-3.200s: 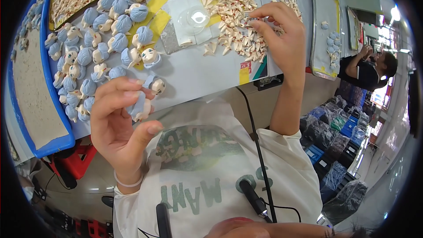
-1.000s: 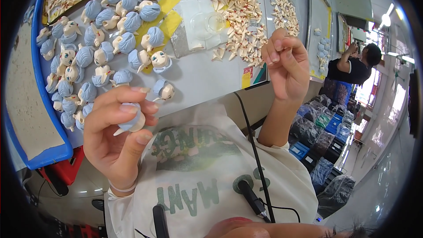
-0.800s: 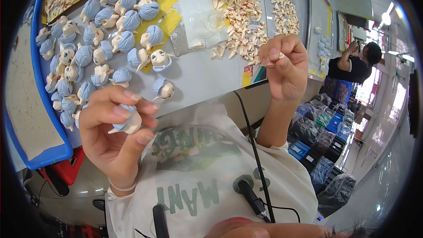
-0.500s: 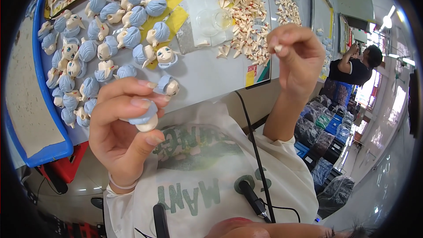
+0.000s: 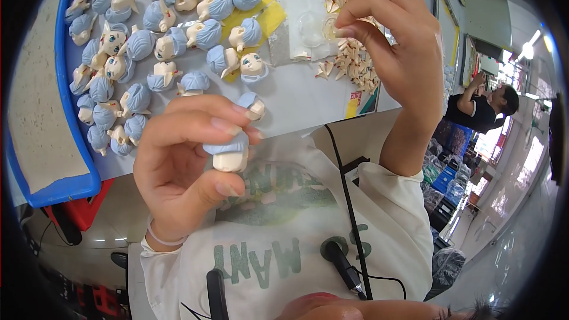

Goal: The person assembles small figure heads by attaching plastic hair pieces and facial components to them with glue from a bottle.

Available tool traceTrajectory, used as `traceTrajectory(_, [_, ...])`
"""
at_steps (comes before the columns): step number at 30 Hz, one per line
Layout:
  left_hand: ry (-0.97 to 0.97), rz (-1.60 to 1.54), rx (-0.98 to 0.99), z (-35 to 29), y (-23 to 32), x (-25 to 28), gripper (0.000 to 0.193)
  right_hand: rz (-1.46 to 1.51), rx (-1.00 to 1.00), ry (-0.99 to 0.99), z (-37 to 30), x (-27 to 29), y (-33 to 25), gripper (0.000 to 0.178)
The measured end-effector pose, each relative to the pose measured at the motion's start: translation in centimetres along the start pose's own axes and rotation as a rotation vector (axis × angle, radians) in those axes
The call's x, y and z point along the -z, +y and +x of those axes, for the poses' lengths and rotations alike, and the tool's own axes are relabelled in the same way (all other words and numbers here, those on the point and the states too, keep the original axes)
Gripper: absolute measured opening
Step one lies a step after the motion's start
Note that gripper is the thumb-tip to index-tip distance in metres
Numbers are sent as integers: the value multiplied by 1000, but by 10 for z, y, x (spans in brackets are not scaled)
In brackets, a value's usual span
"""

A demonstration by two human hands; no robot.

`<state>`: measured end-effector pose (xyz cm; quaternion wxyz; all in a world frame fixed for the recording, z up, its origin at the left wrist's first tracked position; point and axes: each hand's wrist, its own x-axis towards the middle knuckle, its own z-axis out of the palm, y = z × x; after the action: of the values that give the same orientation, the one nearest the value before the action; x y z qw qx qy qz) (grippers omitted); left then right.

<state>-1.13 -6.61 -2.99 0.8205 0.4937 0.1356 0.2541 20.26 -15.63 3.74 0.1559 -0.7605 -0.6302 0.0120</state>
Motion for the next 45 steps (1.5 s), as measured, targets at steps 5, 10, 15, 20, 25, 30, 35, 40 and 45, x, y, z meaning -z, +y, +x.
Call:
traceTrajectory(5, [-84, -280, 2, 1, -2, -1, 39, -58, 9, 24, 1, 0, -4, 14])
traceTrajectory(10, [-80, -304, 45, -1, -8, -8, 39, 659, -126, 185, -26, 1, -32, 14])
traceTrajectory(15, [-95, -255, -8, -2, -11, -15, 42, 769, -146, 79, -35, -3, -54, 13])
traceTrajectory(20, [-65, -99, -39, -7, -6, -24, 46, 784, -170, 91, -44, -7, -59, 14])
traceTrajectory(25, [-73, 170, -171, -12, -11, -25, 45, 705, -108, 171, -51, -11, -61, 16])
traceTrajectory(30, [-69, 226, -193, -15, -14, -28, 45, 846, -133, 222, -57, -19, -58, 17])
traceTrajectory(35, [-83, 153, -244, -9, -19, -36, 41, 1241, -262, 198, -72, -23, -46, 38])
traceTrajectory(40, [-229, 642, -437, -3, -11, -41, 40, 1583, -482, -16, -84, -20, -53, 52])
traceTrajectory(45, [-173, 1061, -429, -5, 1, -39, 34, 1129, -420, 360, -128, 2, 10, 35])
